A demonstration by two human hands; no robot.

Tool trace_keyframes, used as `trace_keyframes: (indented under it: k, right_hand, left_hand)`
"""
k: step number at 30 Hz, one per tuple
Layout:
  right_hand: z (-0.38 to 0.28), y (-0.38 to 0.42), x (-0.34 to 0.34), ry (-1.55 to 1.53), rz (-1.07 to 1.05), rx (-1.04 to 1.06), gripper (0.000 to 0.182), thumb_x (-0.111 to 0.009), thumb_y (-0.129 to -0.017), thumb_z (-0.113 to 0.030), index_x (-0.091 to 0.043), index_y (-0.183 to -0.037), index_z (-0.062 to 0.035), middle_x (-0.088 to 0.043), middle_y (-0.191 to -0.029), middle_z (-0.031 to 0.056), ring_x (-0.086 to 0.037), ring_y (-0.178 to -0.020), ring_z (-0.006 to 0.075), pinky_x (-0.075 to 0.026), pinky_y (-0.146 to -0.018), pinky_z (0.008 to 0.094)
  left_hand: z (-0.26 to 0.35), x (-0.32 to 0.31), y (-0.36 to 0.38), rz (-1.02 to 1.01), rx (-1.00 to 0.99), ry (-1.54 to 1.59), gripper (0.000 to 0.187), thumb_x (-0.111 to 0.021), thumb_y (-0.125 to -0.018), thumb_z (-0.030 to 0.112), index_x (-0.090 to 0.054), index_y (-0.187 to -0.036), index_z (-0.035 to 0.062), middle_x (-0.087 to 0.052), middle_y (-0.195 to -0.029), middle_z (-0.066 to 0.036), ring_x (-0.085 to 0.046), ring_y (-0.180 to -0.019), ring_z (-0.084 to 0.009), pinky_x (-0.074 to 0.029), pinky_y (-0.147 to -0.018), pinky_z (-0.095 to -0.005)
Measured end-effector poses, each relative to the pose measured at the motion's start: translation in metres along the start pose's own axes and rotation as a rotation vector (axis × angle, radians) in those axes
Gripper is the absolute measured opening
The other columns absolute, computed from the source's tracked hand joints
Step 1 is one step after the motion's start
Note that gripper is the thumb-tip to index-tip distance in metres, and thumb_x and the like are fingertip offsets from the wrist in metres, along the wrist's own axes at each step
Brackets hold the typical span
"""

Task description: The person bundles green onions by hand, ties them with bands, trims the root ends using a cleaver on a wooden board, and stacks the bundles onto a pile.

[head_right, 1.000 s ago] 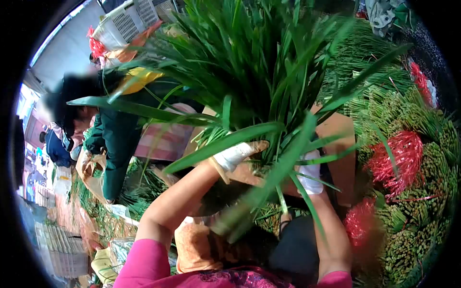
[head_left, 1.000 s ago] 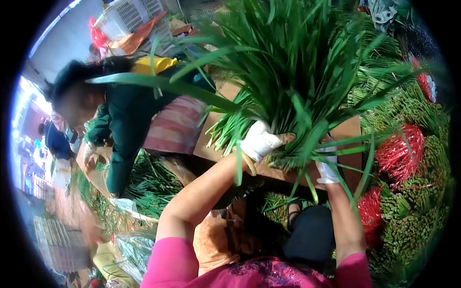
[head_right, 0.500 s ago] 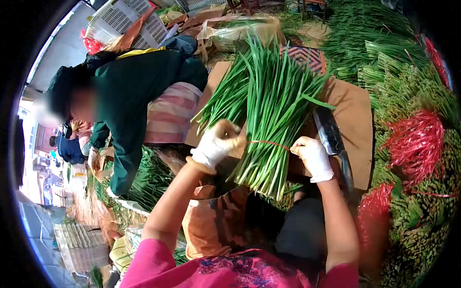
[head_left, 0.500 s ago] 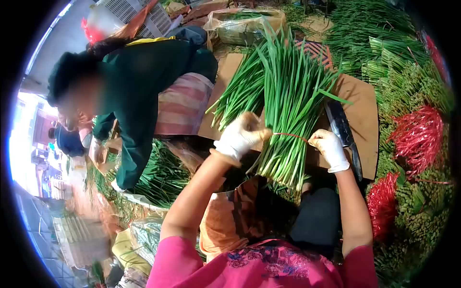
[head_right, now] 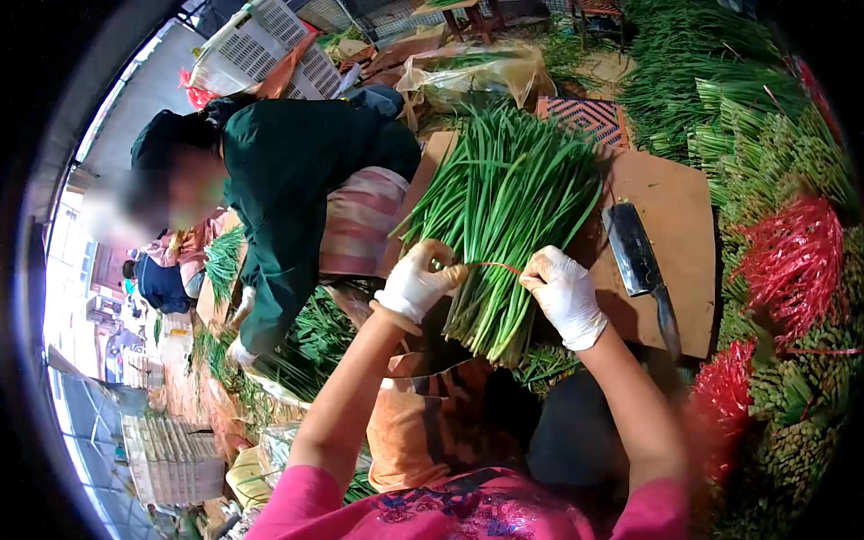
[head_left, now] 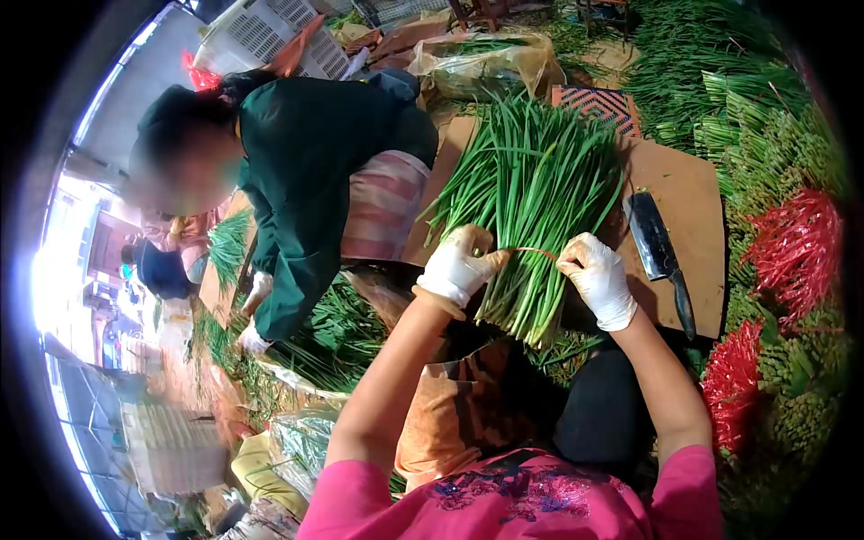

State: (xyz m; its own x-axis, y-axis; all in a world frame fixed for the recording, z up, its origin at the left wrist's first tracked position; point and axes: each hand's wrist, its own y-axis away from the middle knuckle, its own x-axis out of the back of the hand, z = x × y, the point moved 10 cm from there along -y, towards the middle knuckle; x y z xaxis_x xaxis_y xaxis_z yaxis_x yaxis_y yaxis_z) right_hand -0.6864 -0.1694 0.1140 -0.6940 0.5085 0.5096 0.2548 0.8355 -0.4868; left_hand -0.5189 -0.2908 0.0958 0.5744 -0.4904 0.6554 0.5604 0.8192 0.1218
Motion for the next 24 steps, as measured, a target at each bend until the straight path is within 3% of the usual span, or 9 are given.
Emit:
trace_keyframes:
  k: [2, 5, 9, 12, 13, 16, 17, 21, 24]
  right_hand:
    - [0.012, 0.000, -0.007, -0.092, -0.007, -0.137, 0.011, -0.067, -0.071, -0.005, -0.056, -0.073, -0.0049, -0.056, -0.072, 0.0095, -0.059, -0.067, 0.0255, -0.047, -0.060, 0.0313]
    - [0.051, 0.001, -0.030, -0.597, 0.036, -0.329, 0.009, -0.058, -0.073, 0.007, -0.055, -0.070, -0.0008, -0.057, -0.068, 0.0048, -0.054, -0.062, 0.0103, -0.045, -0.057, 0.0248]
    - [0.017, -0.014, -0.017, -0.830, 0.036, -0.361, 0.012, -0.054, -0.074, 0.012, -0.056, -0.070, 0.0007, -0.057, -0.070, 0.0046, -0.050, -0.058, 0.0092, -0.043, -0.054, 0.0228]
    - [0.009, -0.026, -0.005, -0.701, 0.011, -0.360, 0.011, -0.053, -0.078, 0.010, -0.057, -0.074, 0.0002, -0.058, -0.072, 0.0051, -0.052, -0.060, 0.0087, -0.044, -0.055, 0.0227]
    - [0.024, -0.022, -0.019, -0.795, -0.018, -0.397, 0.010, -0.053, -0.081, 0.007, -0.054, -0.075, -0.0001, -0.060, -0.074, 0.0063, -0.053, -0.061, 0.0088, -0.046, -0.056, 0.0235]
    - [0.042, -0.004, -0.049, -0.866, -0.089, -0.551, 0.013, -0.053, -0.085, 0.001, -0.051, -0.073, -0.0017, -0.061, -0.073, 0.0095, -0.055, -0.057, 0.0106, -0.047, -0.051, 0.0231]
    - [0.043, -0.003, -0.046, -0.876, -0.085, -0.567, 0.013, -0.051, -0.086, 0.000, -0.051, -0.073, -0.0019, -0.061, -0.072, 0.0102, -0.054, -0.053, 0.0106, -0.045, -0.048, 0.0222]
    - [0.038, -0.010, -0.046, -0.836, -0.110, -0.492, 0.011, -0.052, -0.083, 0.002, -0.052, -0.073, -0.0016, -0.061, -0.071, 0.0084, -0.051, -0.052, 0.0095, -0.041, -0.046, 0.0212]
    - [0.041, -0.011, -0.047, -0.759, -0.070, -0.543, 0.009, -0.054, -0.080, 0.002, -0.054, -0.071, -0.0005, -0.059, -0.066, 0.0057, -0.050, -0.052, 0.0089, -0.040, -0.046, 0.0214]
  left_hand:
    - [0.066, 0.003, 0.026, 0.169, -0.466, -0.174, 0.069, -0.075, -0.065, 0.044, -0.052, -0.113, 0.0012, -0.053, -0.116, -0.021, -0.049, -0.113, -0.0329, -0.040, -0.093, -0.0422]
    - [0.086, -0.081, 0.067, -0.116, -0.542, -0.691, 0.100, -0.074, -0.059, 0.048, -0.027, -0.139, 0.0094, -0.026, -0.143, -0.019, -0.024, -0.132, -0.0384, -0.020, -0.106, -0.0518]
    - [0.081, -0.068, 0.066, -0.090, -0.706, -0.849, 0.089, -0.076, -0.056, 0.033, -0.038, -0.135, 0.0214, -0.029, -0.143, -0.014, -0.028, -0.131, -0.0361, -0.028, -0.098, -0.0603]
    - [0.094, -0.049, 0.064, -0.242, -0.751, -0.727, 0.087, -0.076, -0.057, 0.032, -0.038, -0.135, 0.0197, -0.028, -0.143, -0.014, -0.028, -0.130, -0.0380, -0.030, -0.100, -0.0538]
    - [0.092, -0.039, 0.057, -0.293, -0.680, -0.619, 0.087, -0.076, -0.059, 0.030, -0.037, -0.135, 0.0177, -0.029, -0.141, -0.018, -0.029, -0.129, -0.0412, -0.030, -0.101, -0.0506]
    - [0.111, 0.031, 0.036, 0.093, -0.735, -0.295, 0.086, -0.077, -0.064, 0.031, -0.035, -0.133, 0.0011, -0.030, -0.136, -0.029, -0.032, -0.126, -0.0439, -0.028, -0.103, -0.0469]
    - [0.102, 0.021, 0.025, 0.048, -0.589, -0.466, 0.088, -0.075, -0.066, 0.037, -0.034, -0.131, -0.0043, -0.031, -0.136, -0.028, -0.032, -0.126, -0.0423, -0.027, -0.104, -0.0464]
    - [0.088, -0.051, 0.025, -0.069, -0.245, -0.846, 0.118, -0.073, -0.055, 0.060, -0.016, -0.139, -0.0019, -0.025, -0.142, -0.023, -0.026, -0.131, -0.0380, -0.026, -0.103, -0.0533]
    - [0.062, -0.080, 0.029, -0.085, -0.110, -0.858, 0.118, -0.077, -0.053, 0.054, -0.017, -0.140, 0.0035, -0.023, -0.143, -0.020, -0.025, -0.132, -0.0364, -0.026, -0.104, -0.0537]
